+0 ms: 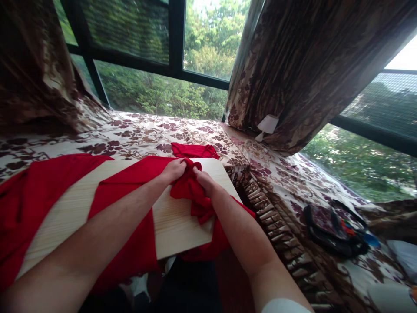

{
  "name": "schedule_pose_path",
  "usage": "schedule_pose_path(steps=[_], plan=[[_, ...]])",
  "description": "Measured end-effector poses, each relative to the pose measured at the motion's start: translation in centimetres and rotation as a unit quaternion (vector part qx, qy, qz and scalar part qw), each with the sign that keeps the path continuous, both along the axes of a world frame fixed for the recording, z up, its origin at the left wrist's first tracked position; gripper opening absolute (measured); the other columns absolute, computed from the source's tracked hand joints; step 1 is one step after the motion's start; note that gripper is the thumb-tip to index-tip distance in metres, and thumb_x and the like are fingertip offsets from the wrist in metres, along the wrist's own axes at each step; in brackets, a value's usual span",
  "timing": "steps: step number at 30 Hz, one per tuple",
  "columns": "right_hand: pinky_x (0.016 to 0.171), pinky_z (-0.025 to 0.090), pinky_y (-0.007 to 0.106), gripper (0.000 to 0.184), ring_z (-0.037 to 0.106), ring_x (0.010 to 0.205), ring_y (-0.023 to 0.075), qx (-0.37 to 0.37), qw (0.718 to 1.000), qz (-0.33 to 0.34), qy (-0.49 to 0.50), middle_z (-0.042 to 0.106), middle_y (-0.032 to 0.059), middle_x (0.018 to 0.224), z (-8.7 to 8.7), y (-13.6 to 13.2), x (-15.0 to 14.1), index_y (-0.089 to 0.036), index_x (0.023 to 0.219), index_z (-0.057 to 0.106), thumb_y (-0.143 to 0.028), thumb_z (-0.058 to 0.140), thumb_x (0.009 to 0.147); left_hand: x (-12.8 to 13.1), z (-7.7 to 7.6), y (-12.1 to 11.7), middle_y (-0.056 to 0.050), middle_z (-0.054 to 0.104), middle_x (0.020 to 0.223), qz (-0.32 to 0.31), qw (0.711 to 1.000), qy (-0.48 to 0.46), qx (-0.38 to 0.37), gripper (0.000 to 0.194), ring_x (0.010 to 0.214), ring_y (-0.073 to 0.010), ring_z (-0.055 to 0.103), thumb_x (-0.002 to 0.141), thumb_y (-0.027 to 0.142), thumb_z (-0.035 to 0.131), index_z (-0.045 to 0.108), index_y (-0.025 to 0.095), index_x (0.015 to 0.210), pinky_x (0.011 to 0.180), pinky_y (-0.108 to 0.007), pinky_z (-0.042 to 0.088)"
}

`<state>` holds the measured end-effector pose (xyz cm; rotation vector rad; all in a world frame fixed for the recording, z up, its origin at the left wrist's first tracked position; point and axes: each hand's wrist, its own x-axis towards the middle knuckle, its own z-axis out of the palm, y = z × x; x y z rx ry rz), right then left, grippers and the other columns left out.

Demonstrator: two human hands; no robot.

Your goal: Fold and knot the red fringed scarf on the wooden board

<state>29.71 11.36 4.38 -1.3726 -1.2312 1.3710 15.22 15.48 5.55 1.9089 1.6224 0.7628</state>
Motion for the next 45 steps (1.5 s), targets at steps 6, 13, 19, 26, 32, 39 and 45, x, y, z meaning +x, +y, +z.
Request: schedule_pose_path(steps=[6,13,19,26,32,39,45], plan=[[0.065,0.054,0.028,0.016,0.064,0.066,0.0168,-0.071,0.997,-0.021,0.021,0.068,0.0041,0.074,1.5,-1.6,-0.2,-0.017,0.088,0.064,-0.031,0.060,0.083,-0.2,-1.3,0.3,-0.011,0.073,0.102,-0.007,0.999,0.011,-0.034,0.038,0.095,-0.0237,0.066,0.091,0.046,0.041,0.066,0.018,0.097,0.082,-0.030,0.048],[0.072,0.050,0.029,0.038,0.064,0.083,0.0210,0.096,0.923,-0.093,-0.361,0.070,0.0083,0.093,1.7,-0.6,2.3,-0.013,0.102,0.066,-0.033,0.066,0.069,-0.5,-1.8,-0.2,-0.007,0.074,0.100,-0.079,0.995,0.052,-0.009,0.023,0.094,-0.0223,0.067,0.082,0.027,0.051,0.069,0.020,0.094,0.083,-0.028,0.049],[0.087,0.047,0.032,0.045,0.064,0.102,0.0257,0.178,0.843,-0.014,-0.508,0.070,0.0129,0.110,1.2,0.5,2.1,-0.017,0.117,0.063,-0.033,0.067,0.075,-0.5,-2.4,-0.4,-0.007,0.073,0.110,-0.120,0.988,0.090,0.030,0.030,0.100,-0.0230,0.067,0.081,0.032,0.059,0.071,0.020,0.106,0.090,-0.029,0.049],[0.075,0.044,0.028,0.027,0.066,0.089,0.0226,0.141,0.816,-0.037,-0.560,0.073,0.0128,0.096,1.4,0.9,4.5,-0.014,0.104,0.069,-0.028,0.058,0.084,-0.5,-1.7,-1.2,-0.008,0.075,0.105,-0.115,0.986,0.115,0.028,0.030,0.098,-0.0233,0.068,0.079,0.032,0.059,0.074,0.020,0.102,0.088,-0.028,0.050],[0.062,0.036,0.030,0.060,0.061,0.067,0.0211,0.077,0.793,0.102,-0.596,0.069,0.0112,0.072,3.6,-4.0,6.1,-0.019,0.069,0.070,-0.067,0.043,0.091,-0.1,-1.7,-1.4,-0.011,0.076,0.102,-0.133,0.981,0.141,0.023,0.030,0.097,-0.0255,0.069,0.081,0.030,0.052,0.076,0.019,0.093,0.090,-0.030,0.050],[0.086,0.042,0.032,0.064,0.063,0.102,0.0295,0.133,0.726,0.230,-0.635,0.069,0.0140,0.112,3.7,-11.8,6.9,-0.019,0.120,0.064,-0.056,0.077,0.069,-0.3,-2.1,-1.6,-0.010,0.061,0.139,-0.159,0.980,0.121,0.025,0.043,0.131,-0.0234,0.054,0.085,0.029,0.052,0.069,0.016,0.123,0.110,-0.027,0.037],[0.093,0.041,0.037,0.027,0.061,0.105,0.0296,0.161,0.704,0.170,-0.670,0.067,0.0177,0.111,1.8,-13.8,5.1,-0.013,0.110,0.065,-0.027,0.052,0.090,-1.9,-0.5,-7.4,-0.016,0.061,0.136,-0.054,0.987,0.057,0.140,0.047,0.129,-0.0252,0.054,0.084,0.019,0.048,0.061,0.010,0.129,0.113,-0.033,0.035]])
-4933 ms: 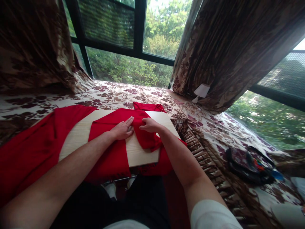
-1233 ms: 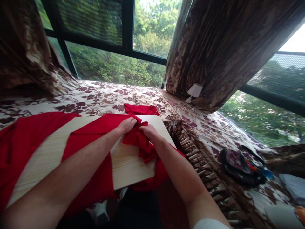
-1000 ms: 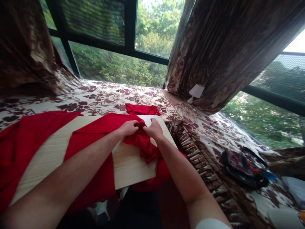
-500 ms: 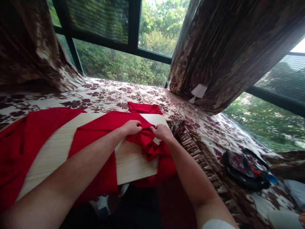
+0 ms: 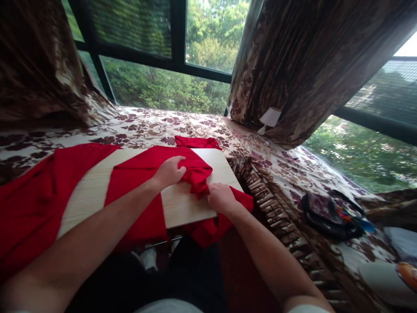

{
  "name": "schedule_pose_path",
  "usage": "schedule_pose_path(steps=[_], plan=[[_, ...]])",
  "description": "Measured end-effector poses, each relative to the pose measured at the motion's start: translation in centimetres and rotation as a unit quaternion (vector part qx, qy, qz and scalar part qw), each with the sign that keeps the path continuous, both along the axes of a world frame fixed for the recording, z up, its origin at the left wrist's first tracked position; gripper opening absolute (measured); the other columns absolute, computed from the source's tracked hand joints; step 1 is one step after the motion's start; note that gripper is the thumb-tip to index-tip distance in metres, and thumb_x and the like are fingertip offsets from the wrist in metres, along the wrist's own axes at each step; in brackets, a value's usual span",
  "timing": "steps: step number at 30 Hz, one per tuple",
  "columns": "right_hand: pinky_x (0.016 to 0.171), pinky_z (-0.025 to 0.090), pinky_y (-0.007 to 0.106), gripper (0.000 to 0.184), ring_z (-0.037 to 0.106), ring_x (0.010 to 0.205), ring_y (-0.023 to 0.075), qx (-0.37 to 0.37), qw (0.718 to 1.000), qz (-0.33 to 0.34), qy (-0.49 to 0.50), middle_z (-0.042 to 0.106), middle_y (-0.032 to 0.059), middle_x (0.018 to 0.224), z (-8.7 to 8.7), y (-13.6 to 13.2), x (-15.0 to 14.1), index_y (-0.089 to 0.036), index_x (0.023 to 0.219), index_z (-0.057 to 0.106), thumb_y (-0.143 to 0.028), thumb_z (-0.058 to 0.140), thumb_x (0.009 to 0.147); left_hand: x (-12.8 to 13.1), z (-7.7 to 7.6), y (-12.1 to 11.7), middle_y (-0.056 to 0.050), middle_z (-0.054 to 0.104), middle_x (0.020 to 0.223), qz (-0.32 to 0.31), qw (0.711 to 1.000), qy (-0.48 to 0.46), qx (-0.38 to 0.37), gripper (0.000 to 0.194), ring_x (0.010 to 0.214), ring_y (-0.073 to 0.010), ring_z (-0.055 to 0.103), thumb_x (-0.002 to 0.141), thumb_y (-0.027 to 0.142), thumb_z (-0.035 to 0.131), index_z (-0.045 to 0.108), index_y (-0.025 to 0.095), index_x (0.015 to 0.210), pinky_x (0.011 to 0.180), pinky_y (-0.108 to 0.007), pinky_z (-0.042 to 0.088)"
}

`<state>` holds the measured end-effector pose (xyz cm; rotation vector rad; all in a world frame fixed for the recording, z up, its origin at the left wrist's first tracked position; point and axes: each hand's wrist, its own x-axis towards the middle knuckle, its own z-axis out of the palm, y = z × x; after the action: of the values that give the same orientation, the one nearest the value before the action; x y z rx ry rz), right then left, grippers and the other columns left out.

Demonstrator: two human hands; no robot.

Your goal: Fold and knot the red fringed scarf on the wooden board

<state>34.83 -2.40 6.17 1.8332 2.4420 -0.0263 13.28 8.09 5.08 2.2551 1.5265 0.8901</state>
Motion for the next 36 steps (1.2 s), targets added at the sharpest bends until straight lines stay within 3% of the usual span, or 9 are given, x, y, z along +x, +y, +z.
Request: schedule_pose_path(steps=[3,5,11,15,19,23,29,33,36], plan=[[0.085,0.045,0.034,0.026,0.065,0.096,0.0258,-0.032,0.992,-0.019,0.118,0.070,0.0133,0.105,-0.2,-0.1,-0.6,-0.017,0.107,0.065,-0.030,0.047,0.094,-2.3,0.9,-6.7,-0.011,0.072,0.108,0.012,0.997,-0.045,0.061,0.029,0.105,-0.0250,0.064,0.084,0.025,0.053,0.067,0.016,0.108,0.099,-0.036,0.046],[0.076,0.047,0.030,0.027,0.066,0.085,0.0220,-0.086,0.961,-0.012,0.264,0.072,0.0089,0.094,-0.2,-0.1,-1.2,-0.018,0.100,0.066,-0.038,0.048,0.095,-3.8,1.1,-11.5,-0.009,0.071,0.098,-0.008,0.998,-0.035,0.054,0.020,0.096,-0.0246,0.064,0.085,0.030,0.057,0.067,0.018,0.097,0.091,-0.036,0.048],[0.045,0.044,0.026,0.032,0.057,0.047,0.0153,-0.267,0.684,-0.175,0.656,0.068,0.0064,0.068,0.4,-0.6,-5.9,-0.016,0.086,0.060,-0.048,0.056,0.091,-6.5,-0.5,-21.8,0.001,0.066,0.071,-0.043,0.980,-0.107,-0.162,0.021,0.065,-0.0155,0.060,0.091,0.035,0.053,0.064,0.022,0.080,0.063,-0.027,0.046],[0.051,0.052,0.030,0.018,0.066,0.058,0.0197,-0.258,0.588,-0.197,0.741,0.070,0.0082,0.077,0.4,-1.0,-9.1,-0.015,0.092,0.060,-0.029,0.065,0.081,-8.7,-3.6,-24.5,-0.002,0.063,0.076,0.088,0.988,-0.121,-0.041,0.017,0.069,-0.0176,0.058,0.089,0.035,0.055,0.060,0.021,0.080,0.063,-0.029,0.046],[0.066,0.056,0.031,0.034,0.069,0.072,0.0210,-0.214,0.608,-0.151,0.749,0.071,0.0047,0.081,-0.8,-0.7,-10.8,-0.017,0.098,0.063,-0.013,0.069,0.064,-12.0,-5.7,-24.7,-0.010,0.065,0.099,0.216,0.966,-0.069,0.127,0.017,0.098,-0.0269,0.060,0.086,0.033,0.058,0.060,0.019,0.094,0.092,-0.042,0.047],[0.070,0.055,0.031,0.037,0.068,0.079,0.0217,-0.173,0.683,-0.146,0.695,0.073,0.0035,0.088,-2.5,-0.1,-11.8,-0.018,0.098,0.066,-0.012,0.062,0.062,-14.0,-5.5,-24.0,-0.017,0.059,0.128,0.240,0.963,0.043,0.111,0.045,0.120,-0.0342,0.052,0.084,0.038,0.062,0.058,0.016,0.123,0.103,-0.050,0.040],[0.068,0.054,0.030,0.037,0.067,0.075,0.0199,-0.146,0.680,-0.173,0.697,0.073,0.0031,0.090,-3.5,0.2,-12.3,-0.020,0.100,0.066,-0.017,0.062,0.064,-14.7,-4.2,-22.9,-0.009,0.059,0.136,0.114,0.981,0.157,0.017,0.044,0.122,-0.0345,0.049,0.080,0.029,0.069,0.066,0.031,0.125,0.096,-0.050,0.042],[0.061,0.052,0.029,0.027,0.065,0.069,0.0199,-0.162,0.668,-0.193,0.700,0.071,0.0033,0.080,-3.4,0.1,-12.2,-0.019,0.090,0.066,-0.020,0.064,0.063,-14.7,-3.2,-21.8,-0.008,0.068,0.108,0.035,0.993,0.111,0.000,0.015,0.104,-0.0268,0.056,0.084,0.020,0.059,0.070,0.023,0.094,0.091,-0.040,0.045],[0.057,0.049,0.029,0.023,0.063,0.065,0.0195,-0.164,0.670,-0.204,0.695,0.069,0.0032,0.075,-3.8,0.3,-12.2,-0.018,0.085,0.064,-0.022,0.063,0.063,-14.6,-2.4,-20.4,-0.005,0.067,0.092,0.036,0.998,0.033,-0.030,0.012,0.090,-0.0226,0.060,0.089,0.023,0.052,0.063,0.022,0.084,0.083,-0.036,0.046]])
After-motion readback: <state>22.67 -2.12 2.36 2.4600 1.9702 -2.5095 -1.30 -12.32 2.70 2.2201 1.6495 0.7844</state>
